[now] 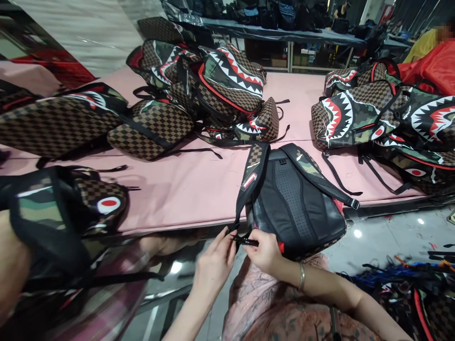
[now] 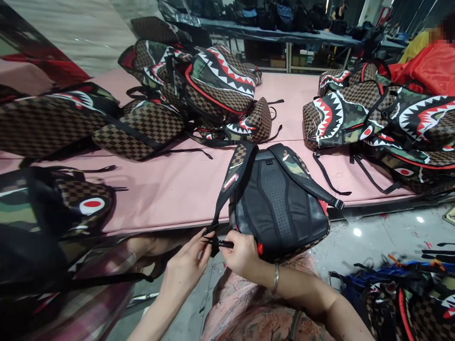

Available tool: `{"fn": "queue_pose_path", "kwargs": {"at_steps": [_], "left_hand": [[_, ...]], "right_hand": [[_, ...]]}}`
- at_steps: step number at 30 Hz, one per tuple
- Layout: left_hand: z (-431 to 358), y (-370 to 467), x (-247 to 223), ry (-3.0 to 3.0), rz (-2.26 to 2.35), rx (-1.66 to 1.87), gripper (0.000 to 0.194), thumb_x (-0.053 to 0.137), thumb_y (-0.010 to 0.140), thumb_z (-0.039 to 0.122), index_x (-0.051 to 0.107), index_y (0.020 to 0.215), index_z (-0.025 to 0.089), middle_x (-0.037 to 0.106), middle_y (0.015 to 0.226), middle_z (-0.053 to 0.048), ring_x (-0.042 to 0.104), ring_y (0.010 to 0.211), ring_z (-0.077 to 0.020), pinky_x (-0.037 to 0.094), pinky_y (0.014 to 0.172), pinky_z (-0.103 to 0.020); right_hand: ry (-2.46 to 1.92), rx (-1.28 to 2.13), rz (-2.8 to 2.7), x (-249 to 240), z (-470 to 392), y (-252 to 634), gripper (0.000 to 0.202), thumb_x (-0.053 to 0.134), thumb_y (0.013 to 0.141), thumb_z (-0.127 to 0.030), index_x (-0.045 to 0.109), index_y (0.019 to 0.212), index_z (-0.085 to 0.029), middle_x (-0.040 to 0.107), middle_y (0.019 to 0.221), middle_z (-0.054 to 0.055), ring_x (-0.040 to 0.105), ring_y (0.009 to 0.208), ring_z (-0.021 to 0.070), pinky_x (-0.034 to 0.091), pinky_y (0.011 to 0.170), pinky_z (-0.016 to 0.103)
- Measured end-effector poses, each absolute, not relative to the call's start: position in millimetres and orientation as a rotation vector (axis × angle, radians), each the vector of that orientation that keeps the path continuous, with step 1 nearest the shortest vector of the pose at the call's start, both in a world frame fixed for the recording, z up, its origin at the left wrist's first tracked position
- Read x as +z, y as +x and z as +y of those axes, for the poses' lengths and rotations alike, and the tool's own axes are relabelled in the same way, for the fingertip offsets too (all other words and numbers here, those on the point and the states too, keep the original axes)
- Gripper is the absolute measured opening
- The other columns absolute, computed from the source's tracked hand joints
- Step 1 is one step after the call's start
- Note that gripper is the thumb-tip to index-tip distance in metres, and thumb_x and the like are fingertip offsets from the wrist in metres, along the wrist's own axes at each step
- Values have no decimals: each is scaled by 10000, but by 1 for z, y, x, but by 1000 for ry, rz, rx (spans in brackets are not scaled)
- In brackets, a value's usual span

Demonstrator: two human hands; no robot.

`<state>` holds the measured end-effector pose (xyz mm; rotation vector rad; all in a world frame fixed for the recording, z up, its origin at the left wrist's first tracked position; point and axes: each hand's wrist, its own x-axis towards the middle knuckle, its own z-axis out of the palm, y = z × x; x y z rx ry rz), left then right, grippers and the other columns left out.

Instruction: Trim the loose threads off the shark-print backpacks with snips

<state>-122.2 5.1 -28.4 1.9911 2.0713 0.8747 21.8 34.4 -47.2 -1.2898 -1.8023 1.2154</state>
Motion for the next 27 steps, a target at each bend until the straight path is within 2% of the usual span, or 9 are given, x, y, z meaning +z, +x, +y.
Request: {"fn": "queue_pose_path", "kwargs": {"at_steps": [3,6,9,12,17,22,27], "left_hand": [[7,-131,-25,1722,2040,772,234,529,683,326,667,817,193,708,972,-103,636,953,-278,482,828,-354],[12,-138,-19,1471,1992,754,213,559,636,374,660,719,206,717,805,-54,650,786,-252,482,701,-305],[17,-140,-18,1357,1918,754,312,522,670,471,613,570,190,656,596,-25,603,607,-203,432,541,-256],[22,-138,-19,1228,1809,753,393,543,642,540,586,520,170,570,481,-4,530,505,-164,374,471,-237],[24,-131,-12,983,1669,750,321,702,481,474,591,500,173,541,461,17,479,488,-143,347,462,-231],[17,-118,3,686,1484,751,341,738,479,435,571,452,139,516,435,7,414,407,-104,330,423,-233],[17,-103,7,471,1412,929,339,797,409,392,640,545,123,601,503,-25,500,474,-120,417,491,-248]], "right_hand": [[-1319,991,-1981,-49,32,20,85,499,735,-132,543,713,-202,613,670,-14,596,644,138,405,572,203],[-1280,845,-2151,-49,31,20,126,495,718,-101,558,749,-205,638,705,-8,609,689,147,391,588,213],[-1210,738,-2277,-49,28,22,135,495,723,-101,566,770,-205,651,741,-4,611,709,148,376,585,221],[-1157,668,-2341,-50,25,24,135,499,715,-89,558,766,-200,649,744,-5,607,713,145,364,582,230],[-1111,564,-2432,-53,19,27,127,485,731,-86,545,748,-196,632,718,1,585,682,143,356,572,244],[-1032,401,-2507,-54,13,31,132,469,727,-84,547,703,-188,602,665,23,558,633,152,347,551,255],[-983,514,-2560,-49,17,43,114,514,696,-77,549,699,-185,619,680,19,568,643,152,352,559,247]]}}
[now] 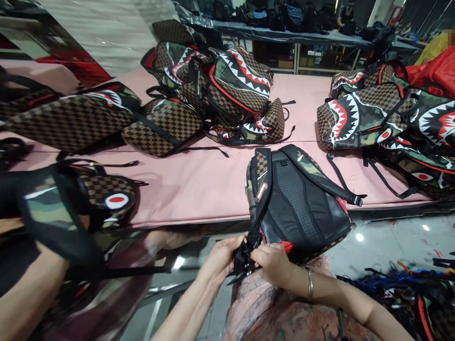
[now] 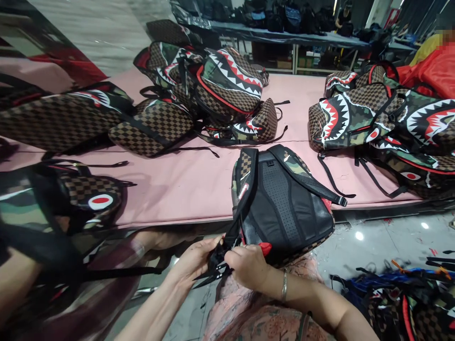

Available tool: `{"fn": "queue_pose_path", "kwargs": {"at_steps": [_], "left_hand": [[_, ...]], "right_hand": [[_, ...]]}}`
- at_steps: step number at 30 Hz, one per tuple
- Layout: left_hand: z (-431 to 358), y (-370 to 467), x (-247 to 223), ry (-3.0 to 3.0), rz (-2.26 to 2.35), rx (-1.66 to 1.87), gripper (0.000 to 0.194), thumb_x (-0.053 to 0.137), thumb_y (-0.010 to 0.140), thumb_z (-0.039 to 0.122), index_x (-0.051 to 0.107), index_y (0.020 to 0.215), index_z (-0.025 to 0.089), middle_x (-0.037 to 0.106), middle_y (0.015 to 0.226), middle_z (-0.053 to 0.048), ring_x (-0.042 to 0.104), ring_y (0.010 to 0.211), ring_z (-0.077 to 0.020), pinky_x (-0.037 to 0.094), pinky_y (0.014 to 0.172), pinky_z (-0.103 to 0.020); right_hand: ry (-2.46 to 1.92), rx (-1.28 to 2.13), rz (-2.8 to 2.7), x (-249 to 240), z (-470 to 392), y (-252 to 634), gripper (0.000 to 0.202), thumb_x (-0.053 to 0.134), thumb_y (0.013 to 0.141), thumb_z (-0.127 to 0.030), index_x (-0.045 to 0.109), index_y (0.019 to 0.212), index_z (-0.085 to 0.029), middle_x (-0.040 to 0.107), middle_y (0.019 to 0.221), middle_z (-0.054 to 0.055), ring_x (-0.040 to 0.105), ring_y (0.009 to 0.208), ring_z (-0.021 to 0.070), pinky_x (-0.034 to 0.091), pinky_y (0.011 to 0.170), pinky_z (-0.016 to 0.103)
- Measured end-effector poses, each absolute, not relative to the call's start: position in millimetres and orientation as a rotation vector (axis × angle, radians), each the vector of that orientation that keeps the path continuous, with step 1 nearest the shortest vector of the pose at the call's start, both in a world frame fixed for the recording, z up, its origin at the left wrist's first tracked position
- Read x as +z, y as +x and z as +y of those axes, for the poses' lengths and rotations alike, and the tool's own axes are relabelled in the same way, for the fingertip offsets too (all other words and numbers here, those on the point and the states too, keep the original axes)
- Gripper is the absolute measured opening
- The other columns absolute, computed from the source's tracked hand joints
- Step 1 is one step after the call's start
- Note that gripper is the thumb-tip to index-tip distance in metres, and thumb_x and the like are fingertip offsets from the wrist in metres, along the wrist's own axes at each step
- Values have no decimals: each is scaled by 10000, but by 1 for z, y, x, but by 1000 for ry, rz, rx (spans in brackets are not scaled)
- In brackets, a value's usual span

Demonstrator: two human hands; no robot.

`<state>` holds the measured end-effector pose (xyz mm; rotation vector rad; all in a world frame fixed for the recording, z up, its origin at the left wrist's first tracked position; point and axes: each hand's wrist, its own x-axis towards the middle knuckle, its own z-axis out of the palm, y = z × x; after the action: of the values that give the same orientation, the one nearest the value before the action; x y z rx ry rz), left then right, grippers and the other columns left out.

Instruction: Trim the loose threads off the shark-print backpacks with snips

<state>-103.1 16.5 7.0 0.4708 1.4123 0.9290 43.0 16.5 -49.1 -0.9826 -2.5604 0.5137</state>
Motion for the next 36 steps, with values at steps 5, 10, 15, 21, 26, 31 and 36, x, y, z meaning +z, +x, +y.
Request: {"fn": "queue_pose_path", "kwargs": {"at_steps": [5,10,15,21,26,31,36], "left_hand": [[13,-100,20,368,1368,1048,402,827,415,376,708,714,135,669,591,-29,557,542,-130,452,527,-234],[11,-100,31,343,1323,1078,451,839,417,374,730,778,127,702,662,-56,585,611,-139,459,556,-215],[12,-100,28,400,1345,1064,435,818,464,376,731,815,134,710,724,-65,586,655,-156,455,581,-237],[12,-99,31,515,1370,1034,389,776,510,393,726,792,130,707,765,-76,588,680,-182,444,618,-274],[14,-98,36,545,1352,1016,387,773,506,404,726,778,134,706,773,-77,583,709,-187,442,642,-279],[15,-99,35,517,1318,994,395,777,512,397,727,801,133,705,760,-70,573,716,-176,440,638,-261],[15,-101,32,518,1353,1031,377,788,492,403,732,759,144,698,753,-60,557,675,-156,433,614,-249]], "right_hand": [[-1058,1021,-2201,-22,34,65,123,573,775,-202,565,897,-198,658,810,-10,594,704,125,406,615,206],[-1045,1055,-2150,0,56,83,154,514,849,-288,574,971,-215,646,839,-19,586,751,116,408,670,202],[-899,713,-2417,6,74,89,179,529,859,-350,616,867,-194,655,788,22,592,756,142,397,695,222],[-759,644,-2558,19,89,91,179,531,866,-352,604,888,-190,658,811,19,604,776,143,397,691,215],[-658,589,-2631,25,97,88,195,526,867,-367,615,869,-194,636,749,7,587,723,134,382,666,216],[-616,531,-2642,20,99,86,245,505,873,-390,635,841,-186,606,681,4,567,668,135,374,636,226],[-648,668,-2588,12,98,85,193,524,870,-352,624,883,-188,652,781,8,597,765,128,389,678,205]]}}
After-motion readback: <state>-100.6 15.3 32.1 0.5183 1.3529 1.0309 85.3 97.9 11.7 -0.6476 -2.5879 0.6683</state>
